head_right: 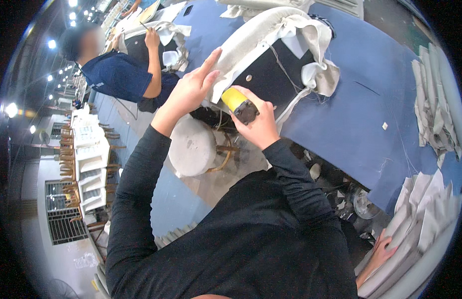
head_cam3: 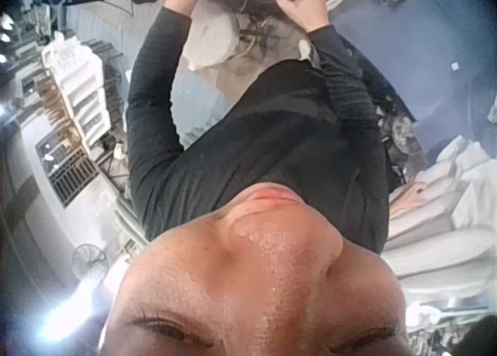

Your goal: The person uses a yellow-handled screwdriver to tuck fabric edges into a white cushion. They then use a staple gun to secure the fabric to the cushion base. The person handles multiple cushions, repeating the tucking and stapling process for each unit.

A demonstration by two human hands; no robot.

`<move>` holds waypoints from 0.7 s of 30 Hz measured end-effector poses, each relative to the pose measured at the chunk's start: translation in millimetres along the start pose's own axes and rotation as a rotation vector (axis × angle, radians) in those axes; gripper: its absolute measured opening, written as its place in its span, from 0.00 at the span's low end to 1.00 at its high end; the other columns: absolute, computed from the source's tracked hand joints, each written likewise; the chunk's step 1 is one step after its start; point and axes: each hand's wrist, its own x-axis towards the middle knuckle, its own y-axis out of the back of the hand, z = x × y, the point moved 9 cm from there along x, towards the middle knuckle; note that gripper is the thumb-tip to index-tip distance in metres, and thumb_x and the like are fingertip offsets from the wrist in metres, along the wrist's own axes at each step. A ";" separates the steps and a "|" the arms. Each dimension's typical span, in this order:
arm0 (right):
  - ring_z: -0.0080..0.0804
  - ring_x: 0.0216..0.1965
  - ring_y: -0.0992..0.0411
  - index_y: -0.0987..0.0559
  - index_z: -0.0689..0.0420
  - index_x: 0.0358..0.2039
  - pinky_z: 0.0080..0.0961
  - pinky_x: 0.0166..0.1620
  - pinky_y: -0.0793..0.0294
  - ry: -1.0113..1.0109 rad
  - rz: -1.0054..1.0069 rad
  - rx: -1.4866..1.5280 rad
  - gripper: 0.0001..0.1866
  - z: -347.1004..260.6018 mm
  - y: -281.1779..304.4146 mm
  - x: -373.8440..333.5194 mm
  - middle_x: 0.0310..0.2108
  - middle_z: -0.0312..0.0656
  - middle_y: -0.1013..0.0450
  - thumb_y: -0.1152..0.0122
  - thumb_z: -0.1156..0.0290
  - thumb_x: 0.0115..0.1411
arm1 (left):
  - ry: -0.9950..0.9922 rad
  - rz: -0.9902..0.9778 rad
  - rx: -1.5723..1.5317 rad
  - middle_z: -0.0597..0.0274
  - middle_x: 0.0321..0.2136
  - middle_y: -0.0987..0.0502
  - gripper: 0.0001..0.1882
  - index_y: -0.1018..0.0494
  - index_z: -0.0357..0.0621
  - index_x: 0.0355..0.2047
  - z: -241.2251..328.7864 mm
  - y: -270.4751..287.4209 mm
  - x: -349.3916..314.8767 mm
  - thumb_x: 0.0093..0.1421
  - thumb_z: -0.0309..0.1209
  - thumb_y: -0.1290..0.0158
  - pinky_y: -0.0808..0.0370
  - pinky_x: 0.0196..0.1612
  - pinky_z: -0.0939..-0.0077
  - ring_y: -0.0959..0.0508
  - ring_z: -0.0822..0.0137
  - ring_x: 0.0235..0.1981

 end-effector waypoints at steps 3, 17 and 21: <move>0.42 0.52 0.13 0.17 0.62 0.58 0.32 0.55 0.17 -0.090 -0.040 0.044 0.27 11.6 5.7 2.3 0.48 0.53 0.14 0.25 0.75 0.57 | -0.031 0.025 0.002 0.32 0.58 0.20 0.34 0.45 0.66 0.81 -1.7 -1.4 -3.7 0.78 0.44 0.50 0.23 0.61 0.49 0.21 0.34 0.61; 0.38 0.52 0.13 0.19 0.62 0.61 0.30 0.56 0.18 -0.044 -0.038 0.075 0.28 -20.2 27.4 29.7 0.49 0.51 0.14 0.26 0.76 0.59 | 0.113 -0.030 0.011 0.39 0.64 0.22 0.47 0.44 0.65 0.81 15.0 0.8 2.2 0.66 0.29 0.36 0.22 0.63 0.53 0.21 0.37 0.63; 0.41 0.52 0.13 0.19 0.60 0.63 0.31 0.56 0.17 -0.040 -0.059 0.089 0.30 -19.0 26.5 31.4 0.50 0.52 0.14 0.27 0.79 0.57 | 0.053 -0.004 0.009 0.39 0.66 0.24 0.47 0.43 0.60 0.81 14.4 4.3 2.9 0.63 0.25 0.37 0.24 0.65 0.54 0.23 0.39 0.65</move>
